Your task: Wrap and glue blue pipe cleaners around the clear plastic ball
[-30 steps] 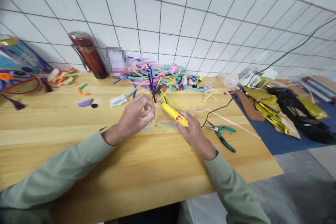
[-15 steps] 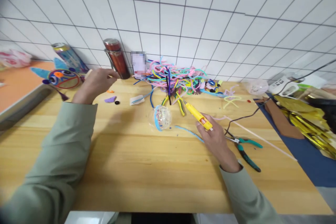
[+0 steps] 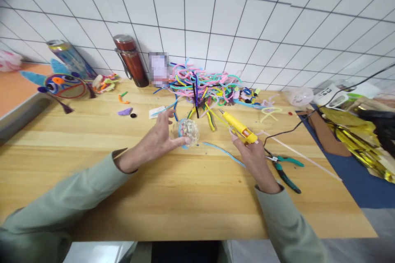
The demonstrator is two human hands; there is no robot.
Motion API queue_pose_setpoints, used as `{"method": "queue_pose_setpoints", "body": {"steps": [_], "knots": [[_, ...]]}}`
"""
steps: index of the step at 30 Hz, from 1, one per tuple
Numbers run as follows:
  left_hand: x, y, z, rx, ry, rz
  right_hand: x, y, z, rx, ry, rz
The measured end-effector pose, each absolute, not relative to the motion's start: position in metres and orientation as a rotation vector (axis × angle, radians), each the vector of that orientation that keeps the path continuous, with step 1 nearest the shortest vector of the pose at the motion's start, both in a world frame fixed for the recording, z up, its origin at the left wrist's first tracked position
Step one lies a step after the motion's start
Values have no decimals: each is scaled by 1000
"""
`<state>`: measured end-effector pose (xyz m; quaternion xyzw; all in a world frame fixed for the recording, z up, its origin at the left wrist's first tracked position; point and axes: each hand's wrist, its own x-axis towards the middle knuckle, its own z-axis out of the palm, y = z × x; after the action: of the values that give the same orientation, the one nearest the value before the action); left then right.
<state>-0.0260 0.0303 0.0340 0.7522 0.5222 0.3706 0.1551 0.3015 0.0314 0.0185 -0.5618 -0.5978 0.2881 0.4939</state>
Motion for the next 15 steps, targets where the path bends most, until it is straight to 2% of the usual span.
{"method": "queue_pose_setpoints", "body": {"steps": [3, 8, 15], "knots": [[-21, 19, 18, 2153, 1478, 1099, 300, 31, 22, -1356, -1390, 758], [-14, 24, 16, 2243, 1173, 1090, 297, 24, 29, -1315, -1438, 918], [1, 39, 12, 2273, 956, 1149, 303, 18, 63, -1270, -1631, 1051]]}}
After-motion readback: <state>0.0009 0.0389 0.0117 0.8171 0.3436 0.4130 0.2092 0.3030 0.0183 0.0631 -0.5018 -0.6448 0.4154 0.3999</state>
